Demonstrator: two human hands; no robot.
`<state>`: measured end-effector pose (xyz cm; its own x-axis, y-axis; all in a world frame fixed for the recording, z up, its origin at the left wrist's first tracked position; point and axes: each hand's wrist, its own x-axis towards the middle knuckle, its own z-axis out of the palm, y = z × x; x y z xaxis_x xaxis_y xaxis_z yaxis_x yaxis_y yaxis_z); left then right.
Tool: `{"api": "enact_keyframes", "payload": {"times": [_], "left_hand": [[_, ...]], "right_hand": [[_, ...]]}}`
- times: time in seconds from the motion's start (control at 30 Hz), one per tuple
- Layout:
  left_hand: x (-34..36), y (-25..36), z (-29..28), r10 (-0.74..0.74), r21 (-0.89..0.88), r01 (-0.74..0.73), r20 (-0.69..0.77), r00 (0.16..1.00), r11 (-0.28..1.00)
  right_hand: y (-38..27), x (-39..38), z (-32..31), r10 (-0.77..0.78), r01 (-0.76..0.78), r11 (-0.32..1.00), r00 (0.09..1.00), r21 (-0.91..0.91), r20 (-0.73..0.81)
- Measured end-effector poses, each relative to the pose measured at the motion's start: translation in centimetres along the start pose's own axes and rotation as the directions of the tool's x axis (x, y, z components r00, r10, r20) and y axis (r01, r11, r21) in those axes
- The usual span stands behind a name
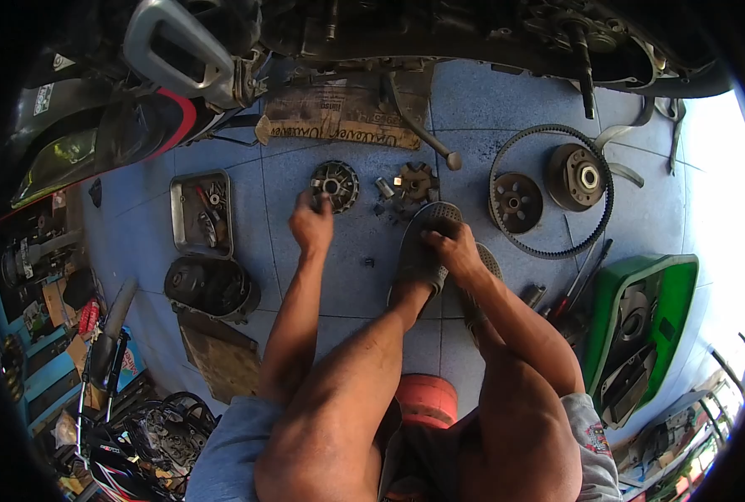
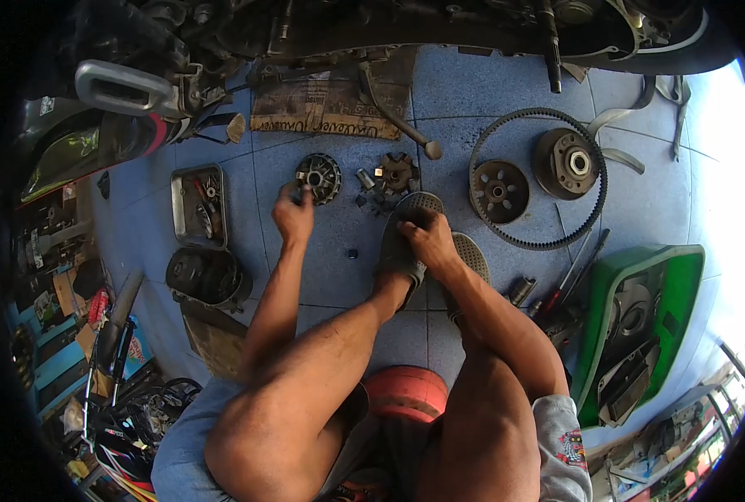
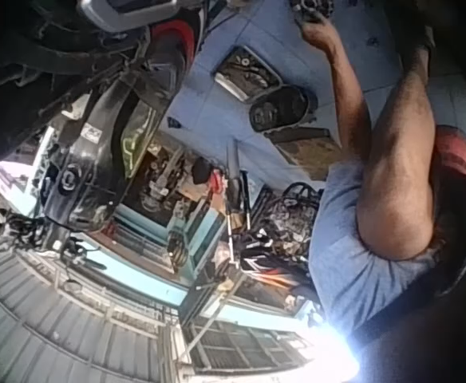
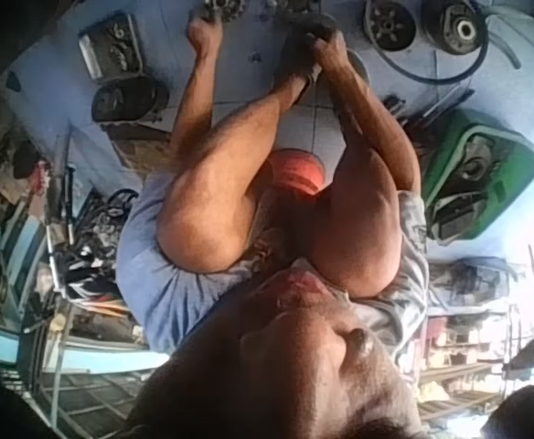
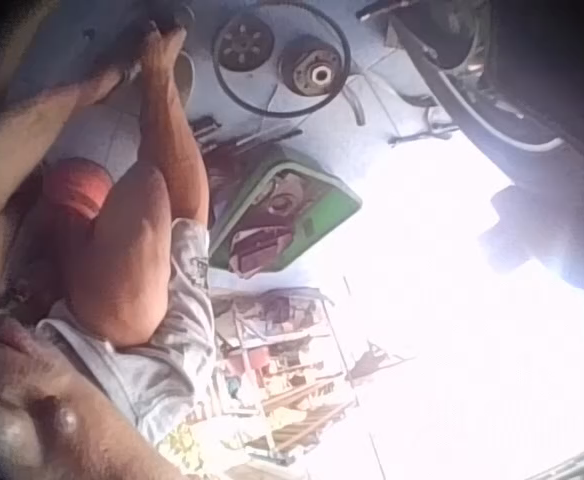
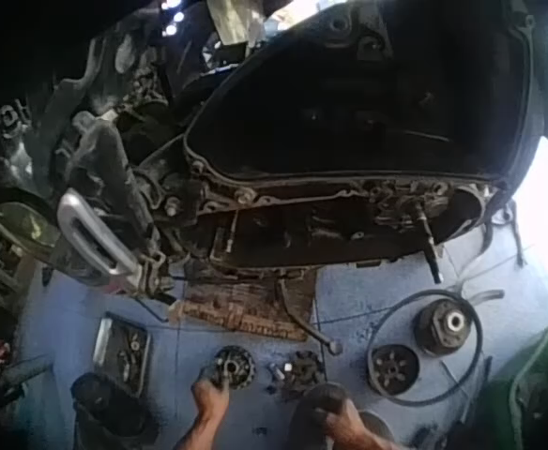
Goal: Disassembling and inspecting the variator and drive belt components of a motorcycle.
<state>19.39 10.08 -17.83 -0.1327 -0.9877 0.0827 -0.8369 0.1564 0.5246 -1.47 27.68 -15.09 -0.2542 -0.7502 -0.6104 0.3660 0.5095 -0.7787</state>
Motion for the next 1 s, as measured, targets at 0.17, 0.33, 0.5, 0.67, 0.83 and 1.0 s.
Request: {"api": "enact_keyframes", "payload": {"times": [0.17, 0.33, 0.5, 0.67, 0.83, 1.0], "left_hand": [[-2.9, 5.7, 0.3, 0.216, 0.158, -0.334, 0.500, 0.839, 0.929], [-4.0, 5.1, 1.8, 0.076, 0.241, -0.271, 0.600, 0.796, 0.932], [-4.6, 4.6, 1.9, 0.154, 0.018, -0.196, 0.554, 0.818, 0.980], [-4.5, 3.2, 1.5, 0.157, 0.111, -0.255, 0.541, 0.826, 0.961], [-5.8, 3.4, -0.7, -0.028, 0.247, -0.128, 0.545, 0.838, 0.961], [-8.6, 2.4, -2.5, -0.186, 0.390, -0.148, 0.696, 0.693, 0.909]], "right_hand": [[-0.8, -0.3, 0.8, -0.023, 0.024, 0.999, 0.999, 0.047, -0.036], [-0.9, -0.3, 0.7, -0.045, 0.043, 0.998, 0.998, -0.041, -0.049], [-1.3, -0.1, -0.4, -0.087, 0.081, 0.992, 0.994, -0.100, -0.059], [-2.4, -0.5, -0.2, -0.067, 0.073, 0.996, 0.990, 0.042, -0.122], [-2.5, -0.3, -1.1, -0.060, 0.070, 0.996, 0.987, 0.062, -0.151], [-3.3, -0.6, -0.7, -0.075, 0.085, 0.994, 0.987, 0.062, -0.143]]}}
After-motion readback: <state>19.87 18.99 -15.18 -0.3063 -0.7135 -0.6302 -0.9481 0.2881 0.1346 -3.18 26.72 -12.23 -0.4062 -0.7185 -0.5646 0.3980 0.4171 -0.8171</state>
